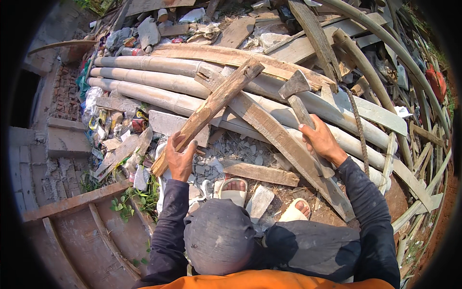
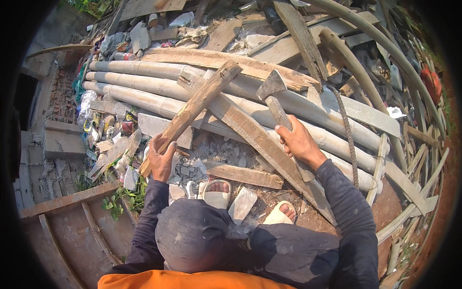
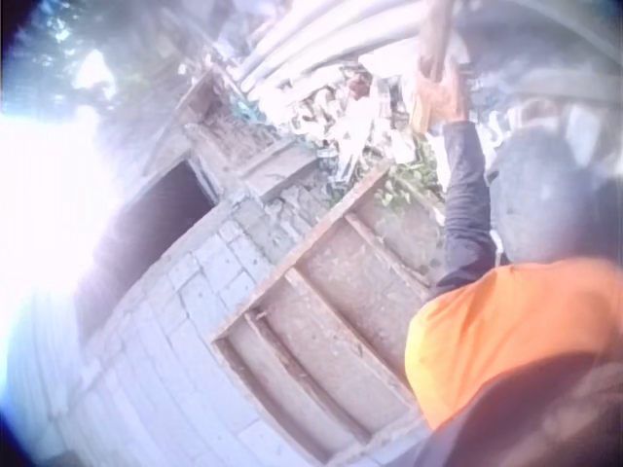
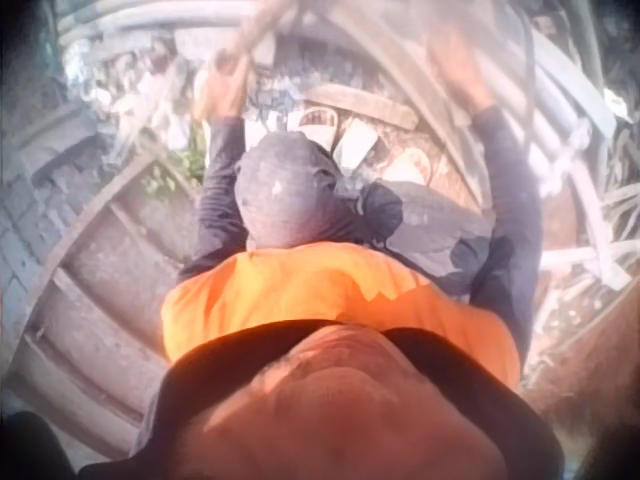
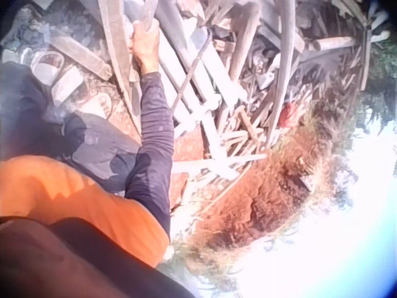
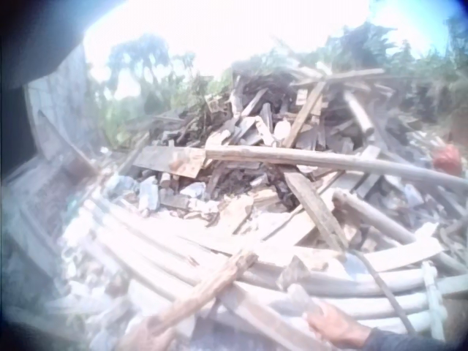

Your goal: The person carves a piece of wood using an axe and a metal rod among a pile of debris.

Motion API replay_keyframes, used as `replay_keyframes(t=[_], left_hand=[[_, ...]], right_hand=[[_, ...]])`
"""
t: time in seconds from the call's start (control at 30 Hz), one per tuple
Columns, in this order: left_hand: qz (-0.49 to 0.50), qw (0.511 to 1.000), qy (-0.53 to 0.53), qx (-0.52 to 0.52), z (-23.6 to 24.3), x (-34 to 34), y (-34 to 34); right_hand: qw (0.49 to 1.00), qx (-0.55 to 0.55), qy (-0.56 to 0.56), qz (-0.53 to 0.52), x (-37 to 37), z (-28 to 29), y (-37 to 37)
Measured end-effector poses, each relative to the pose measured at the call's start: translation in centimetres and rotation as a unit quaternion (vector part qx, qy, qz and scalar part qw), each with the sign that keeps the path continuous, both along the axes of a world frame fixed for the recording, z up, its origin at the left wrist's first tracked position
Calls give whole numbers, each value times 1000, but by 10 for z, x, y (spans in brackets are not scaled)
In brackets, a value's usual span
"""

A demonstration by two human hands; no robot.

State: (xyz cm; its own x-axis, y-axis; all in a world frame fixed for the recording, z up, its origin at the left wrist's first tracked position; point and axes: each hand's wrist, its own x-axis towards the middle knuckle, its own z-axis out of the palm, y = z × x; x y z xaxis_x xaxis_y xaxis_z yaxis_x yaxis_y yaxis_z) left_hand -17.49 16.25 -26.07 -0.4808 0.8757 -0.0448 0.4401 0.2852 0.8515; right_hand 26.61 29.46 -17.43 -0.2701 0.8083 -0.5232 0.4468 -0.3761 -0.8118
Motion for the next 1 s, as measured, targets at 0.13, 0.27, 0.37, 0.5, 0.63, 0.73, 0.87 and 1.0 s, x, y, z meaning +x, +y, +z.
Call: replay_keyframes(t=[0.13, 0.27, 0.37, 0.5, 0.63, 0.73, 0.87, 1.0], left_hand=[[-192, 867, 459, 22, 12, -36, 57], [-293, 897, 263, -203, 7, -39, 102], [-310, 920, 101, -218, 7, -54, 104], [-326, 905, -81, -262, 18, -74, 111], [-323, 869, -243, -284, 44, -77, 114], [-330, 871, -262, -253, 48, -69, 114], [-374, 820, -352, -251, 41, -53, 112], [-378, 744, -472, -285, 28, -50, 100]], right_hand=[[997, 58, -39, 13, -13, 7, -6], [987, 157, -28, -18, -15, 11, -14], [988, 146, -42, 4, -16, 29, -10], [995, 97, -28, -21, -16, 45, -12], [998, 45, 11, -52, -13, 47, -14], [992, 116, -24, -49, -17, 38, -19], [986, 156, -7, -63, -25, 32, -15], [992, 112, 26, -52, -32, 44, -6]])
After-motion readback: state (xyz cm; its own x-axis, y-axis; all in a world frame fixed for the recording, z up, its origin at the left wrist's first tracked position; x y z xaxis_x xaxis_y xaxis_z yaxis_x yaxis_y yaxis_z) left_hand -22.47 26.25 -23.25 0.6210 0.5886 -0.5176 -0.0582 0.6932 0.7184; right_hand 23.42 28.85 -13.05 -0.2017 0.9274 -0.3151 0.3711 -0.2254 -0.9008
